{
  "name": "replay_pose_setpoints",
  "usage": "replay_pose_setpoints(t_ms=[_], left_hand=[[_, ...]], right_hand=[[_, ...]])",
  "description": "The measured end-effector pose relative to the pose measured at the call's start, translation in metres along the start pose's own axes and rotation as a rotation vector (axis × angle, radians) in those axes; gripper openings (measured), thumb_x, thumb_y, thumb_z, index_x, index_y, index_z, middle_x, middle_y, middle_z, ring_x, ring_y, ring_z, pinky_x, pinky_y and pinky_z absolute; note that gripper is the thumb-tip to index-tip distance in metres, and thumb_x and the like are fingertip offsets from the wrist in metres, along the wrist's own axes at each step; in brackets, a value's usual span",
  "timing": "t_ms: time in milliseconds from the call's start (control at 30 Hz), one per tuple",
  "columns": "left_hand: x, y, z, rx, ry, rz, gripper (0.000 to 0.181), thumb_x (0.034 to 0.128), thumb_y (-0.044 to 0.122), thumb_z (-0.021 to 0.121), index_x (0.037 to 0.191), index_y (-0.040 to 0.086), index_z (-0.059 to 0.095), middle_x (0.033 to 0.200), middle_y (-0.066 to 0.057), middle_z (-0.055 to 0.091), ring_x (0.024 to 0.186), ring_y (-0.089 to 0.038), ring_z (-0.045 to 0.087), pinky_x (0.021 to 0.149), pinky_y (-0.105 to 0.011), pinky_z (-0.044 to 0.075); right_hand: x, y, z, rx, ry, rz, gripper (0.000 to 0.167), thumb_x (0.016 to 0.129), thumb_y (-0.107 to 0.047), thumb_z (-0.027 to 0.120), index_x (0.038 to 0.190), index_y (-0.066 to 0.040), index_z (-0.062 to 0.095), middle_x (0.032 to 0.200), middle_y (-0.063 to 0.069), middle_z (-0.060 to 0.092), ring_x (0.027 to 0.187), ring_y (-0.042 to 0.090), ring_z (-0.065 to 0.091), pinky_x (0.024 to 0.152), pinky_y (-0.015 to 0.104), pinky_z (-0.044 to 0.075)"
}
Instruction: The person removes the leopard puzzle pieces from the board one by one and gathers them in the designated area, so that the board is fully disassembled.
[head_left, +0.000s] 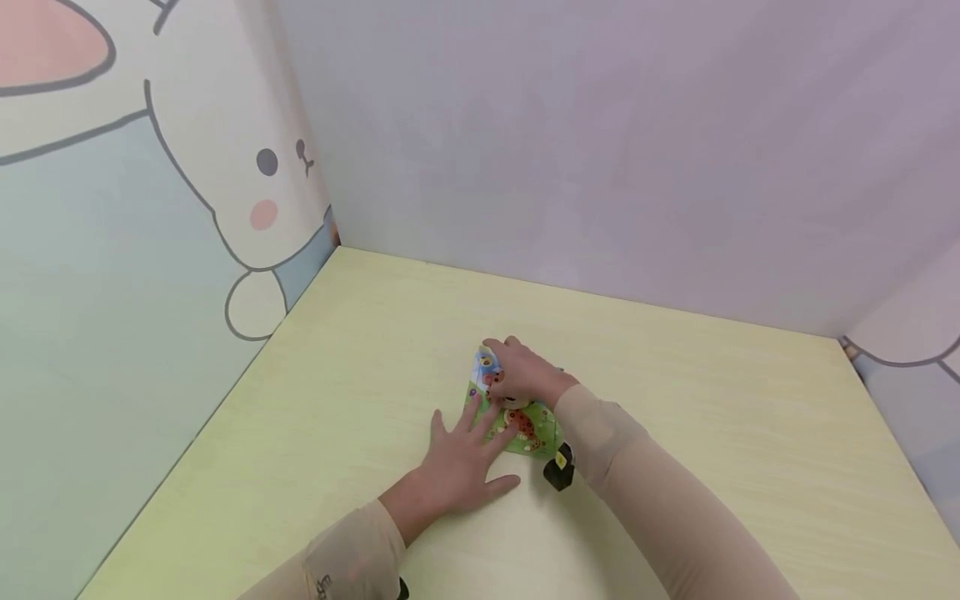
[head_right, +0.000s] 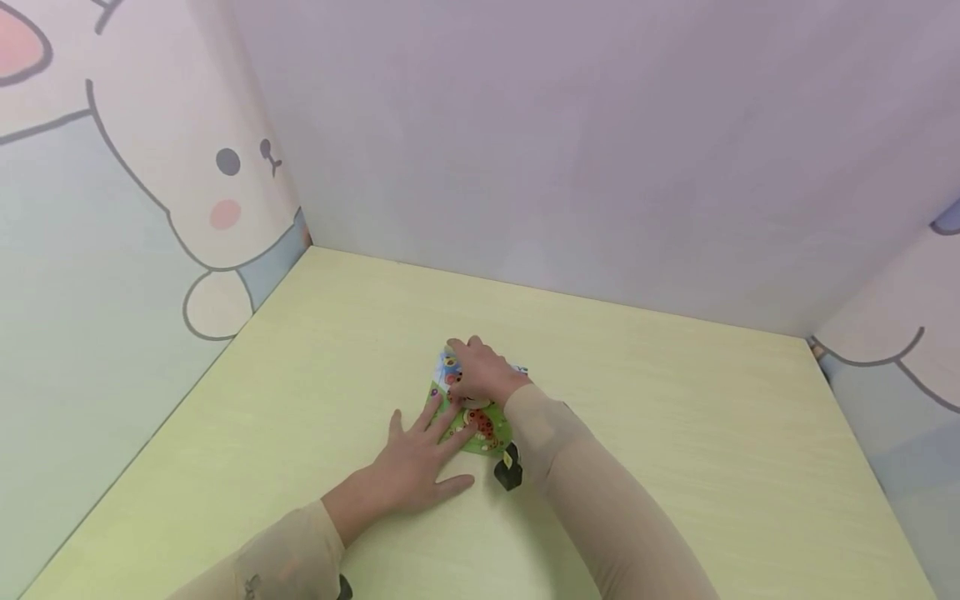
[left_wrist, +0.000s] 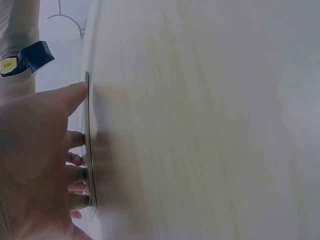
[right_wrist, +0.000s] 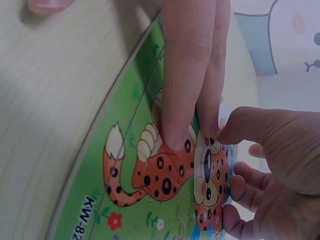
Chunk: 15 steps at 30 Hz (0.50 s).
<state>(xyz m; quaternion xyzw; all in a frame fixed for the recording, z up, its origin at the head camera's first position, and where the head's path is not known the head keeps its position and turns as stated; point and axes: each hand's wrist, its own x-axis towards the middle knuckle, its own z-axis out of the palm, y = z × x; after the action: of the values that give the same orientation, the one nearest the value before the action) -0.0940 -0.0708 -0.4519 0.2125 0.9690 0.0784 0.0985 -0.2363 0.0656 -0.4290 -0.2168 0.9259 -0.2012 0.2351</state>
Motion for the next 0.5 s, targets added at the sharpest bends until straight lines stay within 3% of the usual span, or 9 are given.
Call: replay_pose_setpoints(t_ms=[500], left_hand=[[0.0, -0.0009, -0.0007, -0.006, 0.01, 0.003, 0.069, 0.1015, 0.064, 0.053, 0.16, 0.028, 0.045, 0.174, -0.006, 0.029, 0.162, -0.037, 0.019, 0.111, -0.08, 0.03]], right_hand=[[-0.0008, -0.0011, 0.0033, -0.054, 0.031, 0.0, 0.085, 0.094, -0.021, 0.077, 0.165, -0.014, 0.031, 0.153, 0.02, 0.045, 0.129, 0.032, 0.057, 0.105, 0.05, 0.051]])
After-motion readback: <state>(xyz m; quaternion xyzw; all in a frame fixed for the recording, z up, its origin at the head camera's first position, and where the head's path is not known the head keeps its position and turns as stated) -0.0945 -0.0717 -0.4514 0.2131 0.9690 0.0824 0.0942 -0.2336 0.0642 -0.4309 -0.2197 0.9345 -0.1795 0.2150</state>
